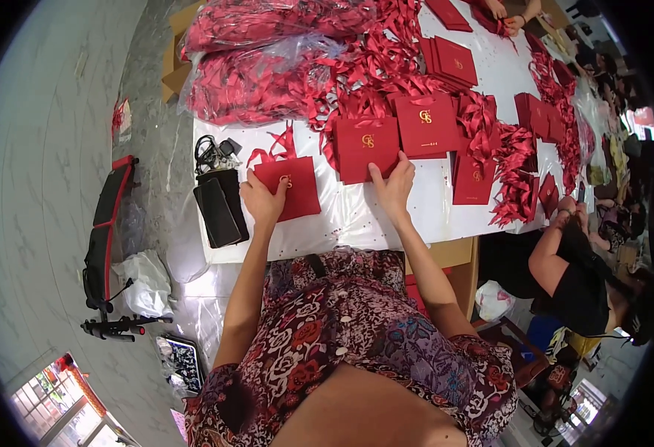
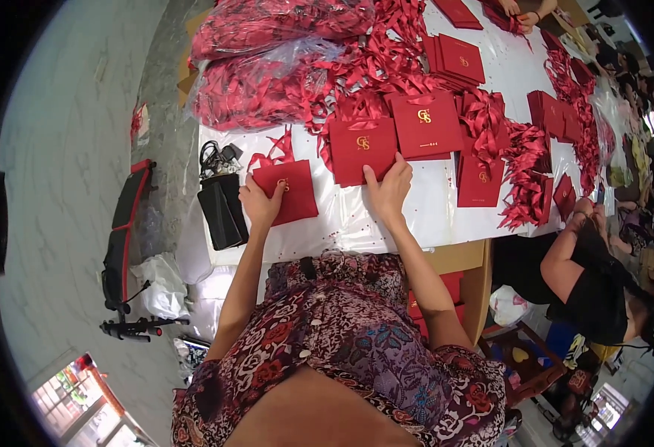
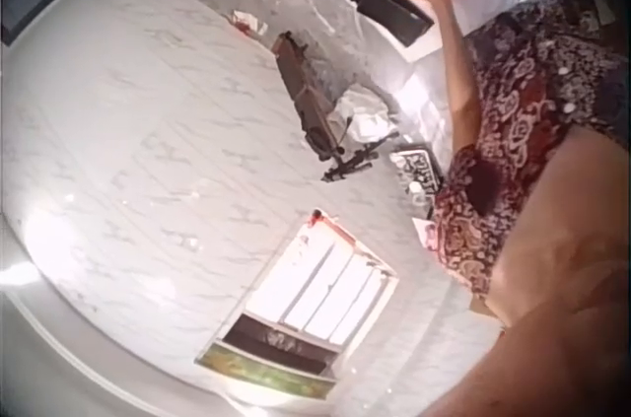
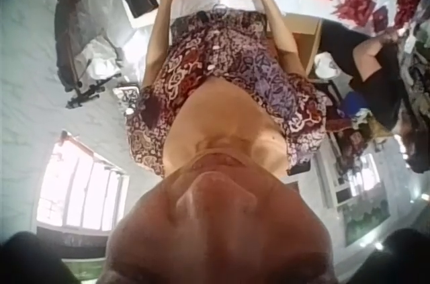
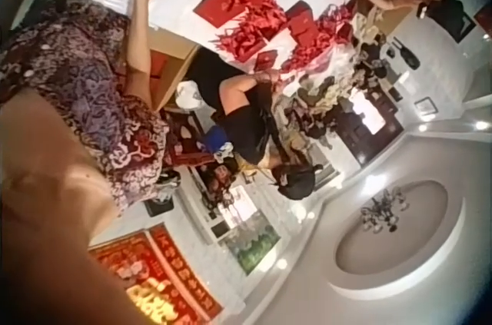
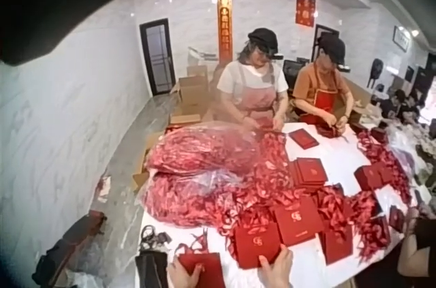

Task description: Assembling and packing red gift bags with ribbons at a work table.

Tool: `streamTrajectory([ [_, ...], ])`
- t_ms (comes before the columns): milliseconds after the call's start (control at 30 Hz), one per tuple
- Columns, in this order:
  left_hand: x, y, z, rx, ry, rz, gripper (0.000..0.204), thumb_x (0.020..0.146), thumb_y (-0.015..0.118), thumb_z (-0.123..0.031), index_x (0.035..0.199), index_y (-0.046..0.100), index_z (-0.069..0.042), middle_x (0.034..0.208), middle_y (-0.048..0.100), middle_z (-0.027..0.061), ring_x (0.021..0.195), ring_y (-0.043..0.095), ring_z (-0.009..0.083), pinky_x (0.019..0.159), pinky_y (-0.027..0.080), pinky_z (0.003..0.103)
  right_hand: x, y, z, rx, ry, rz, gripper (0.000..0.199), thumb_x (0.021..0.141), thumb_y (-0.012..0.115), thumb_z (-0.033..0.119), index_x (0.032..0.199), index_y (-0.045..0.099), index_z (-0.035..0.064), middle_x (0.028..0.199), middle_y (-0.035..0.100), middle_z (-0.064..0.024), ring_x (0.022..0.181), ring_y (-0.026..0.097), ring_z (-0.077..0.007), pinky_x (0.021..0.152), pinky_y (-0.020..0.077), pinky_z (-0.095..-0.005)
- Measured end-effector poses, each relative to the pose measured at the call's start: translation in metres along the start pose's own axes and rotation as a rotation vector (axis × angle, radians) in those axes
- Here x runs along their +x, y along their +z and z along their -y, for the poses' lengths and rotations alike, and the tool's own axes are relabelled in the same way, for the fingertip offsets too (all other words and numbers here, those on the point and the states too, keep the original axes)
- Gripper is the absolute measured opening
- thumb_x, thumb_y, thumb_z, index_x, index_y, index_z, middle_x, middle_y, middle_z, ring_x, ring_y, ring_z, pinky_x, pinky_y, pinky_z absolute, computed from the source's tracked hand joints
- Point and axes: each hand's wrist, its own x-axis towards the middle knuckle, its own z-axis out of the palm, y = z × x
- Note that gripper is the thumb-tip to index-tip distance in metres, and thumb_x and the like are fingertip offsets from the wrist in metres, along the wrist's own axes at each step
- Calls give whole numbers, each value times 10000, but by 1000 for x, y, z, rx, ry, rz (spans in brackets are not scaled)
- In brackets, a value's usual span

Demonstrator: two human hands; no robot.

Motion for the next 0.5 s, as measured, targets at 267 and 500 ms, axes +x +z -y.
streamTrajectory([
  [267,1,7,-49,-154,179,-126,681,813,744,-302,1352,450,-6,1221,474,247,1084,462,408,939,363,504,-2,4,-8,-38,57,-105,555,852,722,278,1274,487,6,1121,513,-161,1055,501,-314,921,398,-446],
  [500,-5,42,-64,-723,213,230,451,904,694,-215,1274,548,0,1041,601,112,916,580,204,832,464,327,-25,-6,34,556,136,7,188,913,600,40,1094,576,-7,926,499,-90,839,490,-174,748,451,-285],
])
